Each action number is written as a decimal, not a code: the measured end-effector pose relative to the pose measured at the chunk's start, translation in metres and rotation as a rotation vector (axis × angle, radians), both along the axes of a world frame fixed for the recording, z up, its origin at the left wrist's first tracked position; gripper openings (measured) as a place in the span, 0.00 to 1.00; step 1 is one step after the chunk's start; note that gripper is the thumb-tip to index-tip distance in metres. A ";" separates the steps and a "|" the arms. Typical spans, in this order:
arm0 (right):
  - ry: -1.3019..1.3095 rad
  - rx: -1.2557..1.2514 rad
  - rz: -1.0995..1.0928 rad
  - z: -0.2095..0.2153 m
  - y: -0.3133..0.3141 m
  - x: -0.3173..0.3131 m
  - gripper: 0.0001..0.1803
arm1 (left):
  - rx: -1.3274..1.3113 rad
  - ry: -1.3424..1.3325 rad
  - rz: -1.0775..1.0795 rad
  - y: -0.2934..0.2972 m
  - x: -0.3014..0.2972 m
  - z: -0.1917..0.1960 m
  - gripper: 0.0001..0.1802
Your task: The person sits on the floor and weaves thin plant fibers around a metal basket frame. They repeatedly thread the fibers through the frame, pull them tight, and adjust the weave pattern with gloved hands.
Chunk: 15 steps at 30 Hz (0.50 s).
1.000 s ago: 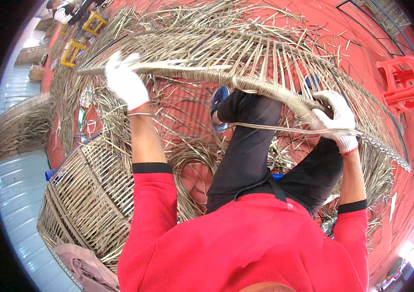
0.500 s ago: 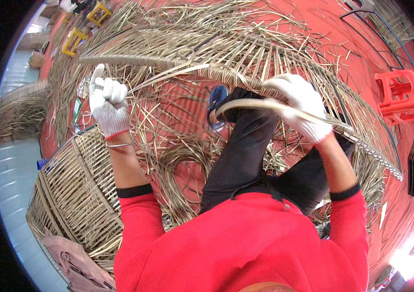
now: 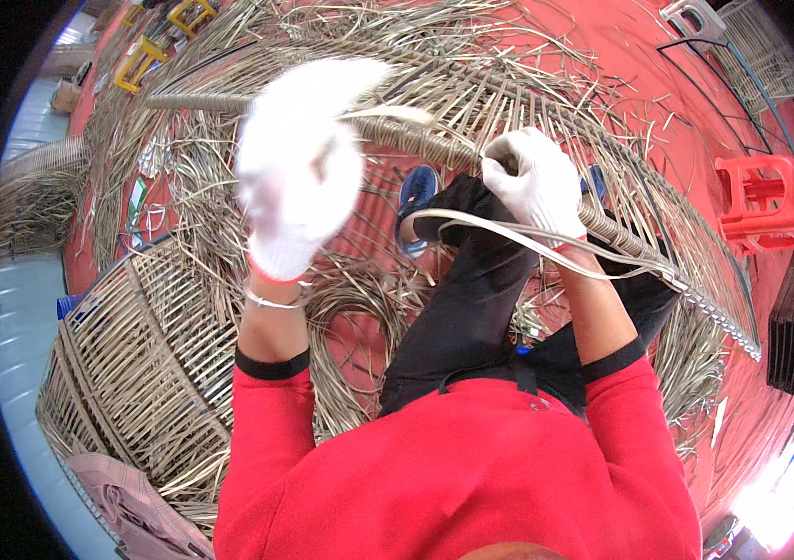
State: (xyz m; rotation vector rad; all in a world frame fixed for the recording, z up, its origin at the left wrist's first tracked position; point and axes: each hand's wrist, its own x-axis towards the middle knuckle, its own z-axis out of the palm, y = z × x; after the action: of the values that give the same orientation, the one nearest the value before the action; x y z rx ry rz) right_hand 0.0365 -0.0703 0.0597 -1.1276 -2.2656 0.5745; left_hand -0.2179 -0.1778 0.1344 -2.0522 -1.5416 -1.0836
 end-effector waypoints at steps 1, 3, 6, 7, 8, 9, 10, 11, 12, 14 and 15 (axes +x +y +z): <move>-0.070 -0.049 -0.022 0.001 0.001 -0.002 0.09 | -0.029 -0.104 -0.087 0.011 0.015 -0.008 0.22; -0.193 -0.116 -0.055 0.004 0.007 -0.003 0.15 | -0.131 -0.077 -0.126 0.038 0.022 -0.022 0.16; -0.378 -0.068 -0.005 0.004 0.023 -0.005 0.19 | -0.373 0.191 -0.102 0.081 0.005 -0.041 0.17; -0.465 -0.076 0.101 0.003 0.032 -0.005 0.20 | -0.556 0.157 -0.090 0.090 0.002 -0.048 0.18; -0.560 -0.093 0.222 0.002 0.040 -0.005 0.22 | -0.733 0.116 -0.081 0.098 -0.001 -0.054 0.20; -0.434 -0.184 0.240 0.000 0.047 -0.001 0.22 | -0.680 0.148 -0.086 0.104 -0.002 -0.058 0.21; -0.325 -0.286 0.254 -0.002 0.053 0.003 0.22 | -0.624 0.136 -0.054 0.109 -0.004 -0.060 0.20; -0.236 -0.379 0.232 -0.005 0.057 0.007 0.22 | -0.569 0.122 -0.034 0.114 -0.004 -0.062 0.20; -0.054 -0.631 0.150 -0.009 0.060 0.010 0.23 | -0.515 0.105 -0.014 0.120 -0.003 -0.063 0.19; -0.008 -0.679 0.088 -0.015 0.063 0.010 0.24 | -0.359 0.209 0.097 0.132 -0.003 -0.062 0.22; -0.041 -0.551 0.116 -0.016 0.063 0.010 0.23 | -0.307 0.200 0.073 0.138 -0.002 -0.063 0.22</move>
State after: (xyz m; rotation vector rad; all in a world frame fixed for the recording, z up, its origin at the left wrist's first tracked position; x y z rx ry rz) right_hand 0.0466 -0.0072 0.0438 -1.2633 -2.2802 1.2891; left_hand -0.2197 -0.0397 0.0716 -2.1999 -1.7491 -0.6227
